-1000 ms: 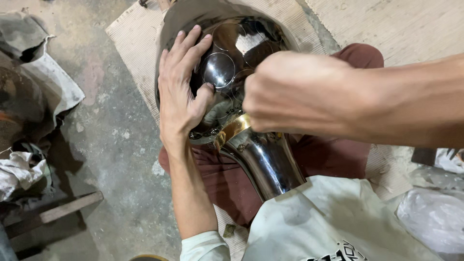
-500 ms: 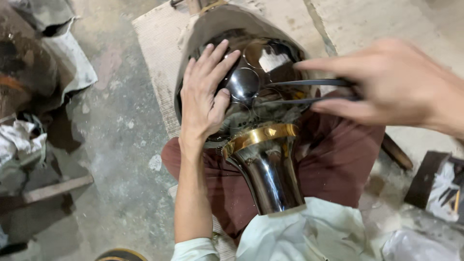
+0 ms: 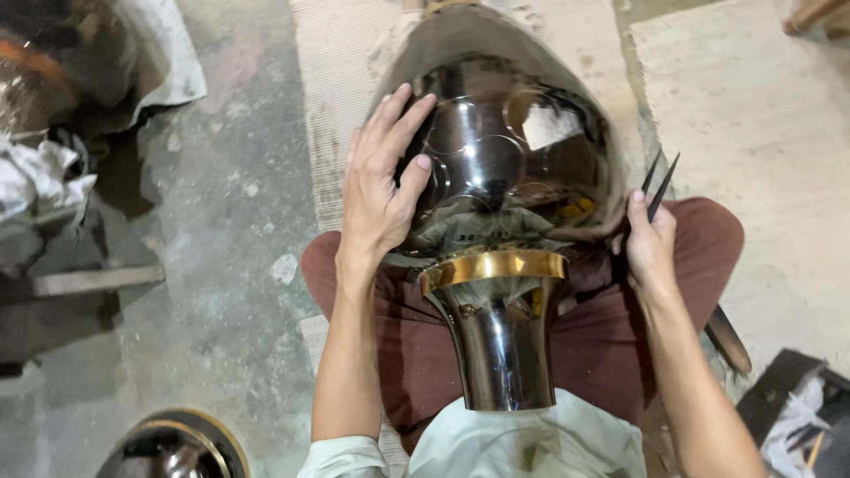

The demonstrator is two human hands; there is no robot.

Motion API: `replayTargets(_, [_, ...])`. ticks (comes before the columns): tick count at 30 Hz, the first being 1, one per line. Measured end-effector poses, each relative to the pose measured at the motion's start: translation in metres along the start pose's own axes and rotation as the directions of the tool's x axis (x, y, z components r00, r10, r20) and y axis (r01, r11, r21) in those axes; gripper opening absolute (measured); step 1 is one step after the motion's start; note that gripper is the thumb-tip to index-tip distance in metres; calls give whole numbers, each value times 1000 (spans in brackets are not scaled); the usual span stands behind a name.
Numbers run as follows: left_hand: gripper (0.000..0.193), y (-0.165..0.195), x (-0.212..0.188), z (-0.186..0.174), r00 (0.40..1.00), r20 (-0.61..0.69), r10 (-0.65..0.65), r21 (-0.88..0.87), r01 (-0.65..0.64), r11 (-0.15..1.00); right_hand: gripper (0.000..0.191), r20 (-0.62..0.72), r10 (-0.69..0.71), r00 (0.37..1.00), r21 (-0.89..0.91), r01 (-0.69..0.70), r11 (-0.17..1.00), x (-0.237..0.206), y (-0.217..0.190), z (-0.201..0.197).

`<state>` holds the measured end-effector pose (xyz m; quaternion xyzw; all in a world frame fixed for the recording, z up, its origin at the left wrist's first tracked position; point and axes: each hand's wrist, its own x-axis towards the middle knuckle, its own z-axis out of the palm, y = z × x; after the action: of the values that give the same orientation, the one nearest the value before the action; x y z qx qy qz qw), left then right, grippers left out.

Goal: The person uses a small metal tool to engrave circular patterns onto the surface of a large, dark metallic vase. They hold the vase steady with one hand while carefully tracing the outlines of the circles with the tool in the other hand.

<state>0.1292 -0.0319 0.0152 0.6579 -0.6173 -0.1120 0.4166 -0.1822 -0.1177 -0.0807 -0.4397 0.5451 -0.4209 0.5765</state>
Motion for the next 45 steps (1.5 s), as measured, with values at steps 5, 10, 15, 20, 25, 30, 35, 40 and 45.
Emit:
replayTargets(5, [53,-3,-7,-2,999,-15,-29,-16,29,999,30,17,21,1000,-13,-21,1000,3,3,8])
replayTargets(10, [58,-5,-6,1,998,-24,-50,-20,50,999,30,22,136,990,102,-138,985,11,-2,12])
replayTargets(15, [78,-6,-6,2,983,-28,-184,8,184,983,31,143,176,974,286,-211,935,18,-5,27])
replayTargets(20, [94,-11,-9,-2,963,5,-271,-94,270,958,34,-11,147,989,255,-140,957,21,-13,30])
replayTargets(25, [96,-32,-20,-2,969,3,-248,-319,236,918,39,-59,-205,977,-335,175,926,20,-28,18])
replayTargets(30, [97,-57,-34,9,969,-26,-246,-536,194,822,39,-11,-342,940,-635,258,729,24,-41,16])
replayTargets(35, [93,-67,-39,16,959,-20,-282,-689,191,699,27,30,-320,947,-654,261,710,26,-49,10])
replayTargets(40, [88,-62,-39,16,950,-94,-297,-569,194,799,23,127,-286,950,-701,289,652,-11,-76,-10])
replayTargets(45, [93,-9,-52,25,942,-242,-232,-47,227,973,40,389,-363,847,-665,531,525,-79,-117,-32])
